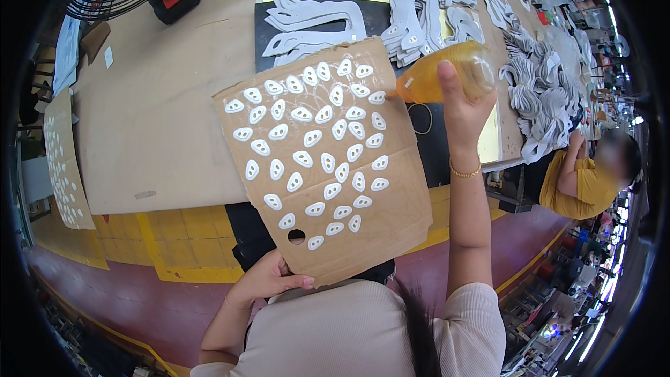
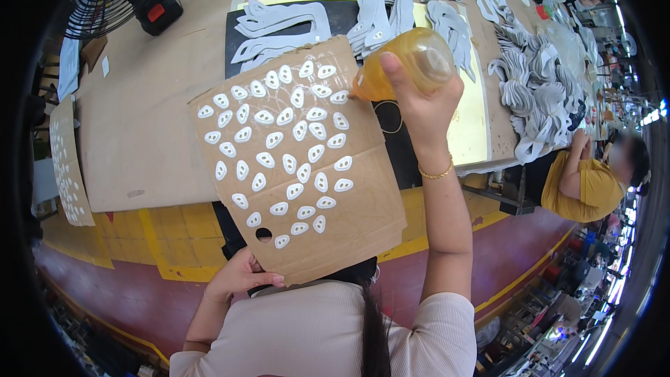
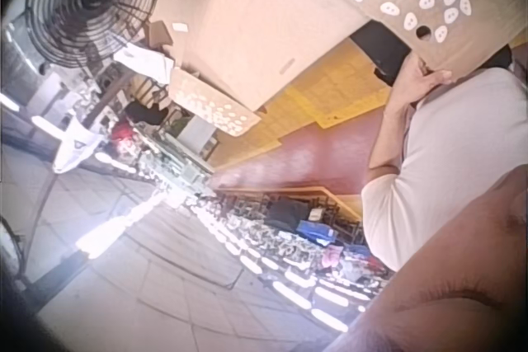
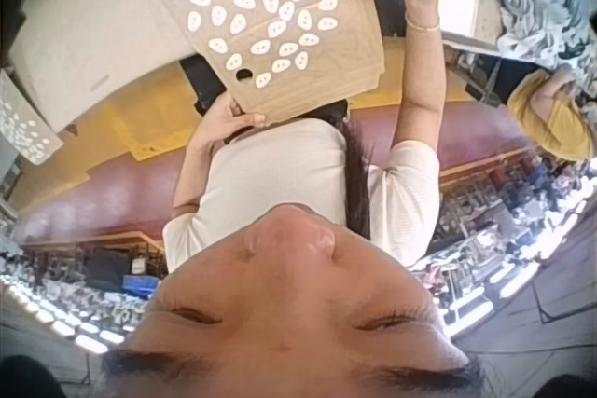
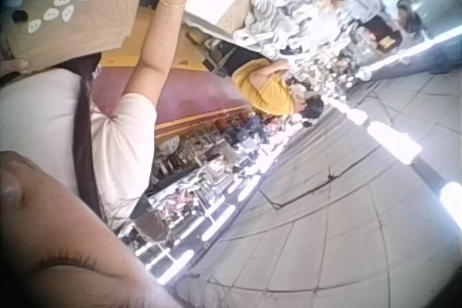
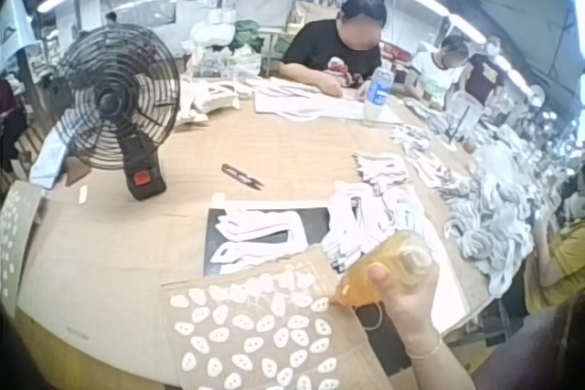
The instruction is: The person arranges small white cutouts on a cardboard sheet, then uses a squeeze bottle to apply glue over each cutout. The person handles the cutouts one at a time and systematically covers them with glue.
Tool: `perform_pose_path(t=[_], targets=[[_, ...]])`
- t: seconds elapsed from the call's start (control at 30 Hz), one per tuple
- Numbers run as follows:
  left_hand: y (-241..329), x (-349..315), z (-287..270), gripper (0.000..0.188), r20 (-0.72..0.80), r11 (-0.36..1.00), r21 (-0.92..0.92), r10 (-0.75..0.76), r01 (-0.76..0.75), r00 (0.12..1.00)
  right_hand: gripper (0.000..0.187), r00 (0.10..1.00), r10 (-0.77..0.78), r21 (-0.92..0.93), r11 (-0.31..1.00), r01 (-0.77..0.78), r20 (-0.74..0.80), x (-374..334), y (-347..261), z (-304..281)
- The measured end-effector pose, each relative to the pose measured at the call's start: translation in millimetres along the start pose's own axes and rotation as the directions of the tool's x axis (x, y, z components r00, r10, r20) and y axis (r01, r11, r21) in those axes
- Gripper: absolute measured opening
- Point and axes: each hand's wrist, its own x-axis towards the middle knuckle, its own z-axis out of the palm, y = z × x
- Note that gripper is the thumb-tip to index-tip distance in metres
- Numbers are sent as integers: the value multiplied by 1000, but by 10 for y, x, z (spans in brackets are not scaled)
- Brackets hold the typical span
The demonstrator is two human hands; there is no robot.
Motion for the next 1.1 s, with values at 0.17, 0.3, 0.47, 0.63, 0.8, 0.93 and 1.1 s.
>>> perform_pose_path(t=[0.17, 0.3, 0.47, 0.63, 0.8, 0.93, 1.1], targets=[[-18, -1, -30, 60, 17, 999, 33, -27, 26, 999, 27, 994, 105, 136, 986, -101, -16, -69, 7, 6], [-33, -1, -23, 59, 9, 1000, 26, 2, -3, 1000, 27, 946, 317, 524, 819, -235, -70, -29, 72, 28], [-53, -1, -25, 59, 6, 999, 35, 29, -30, 1000, 34, 987, 148, 185, 973, -135, -58, -161, 123, 2], [-42, 9, -35, 62, 31, 1000, 16, 12, -13, 999, 32, 998, 52, 202, 978, -46, -26, -240, 45, 86], [-36, -1, -26, 63, 30, 1000, -1, 19, -19, 999, 35, 1000, 21, 190, 982, -22, 9, -254, 70, 90], [-28, 3, -35, 63, 47, 1000, -6, 13, -12, 999, 37, 1000, 18, 212, 977, -21, 19, -283, 37, 128], [-55, 6, -53, 63, 52, 1000, 3, 20, -20, 998, 39, 996, -84, 165, 983, 75, 44, -253, -34, 229]])
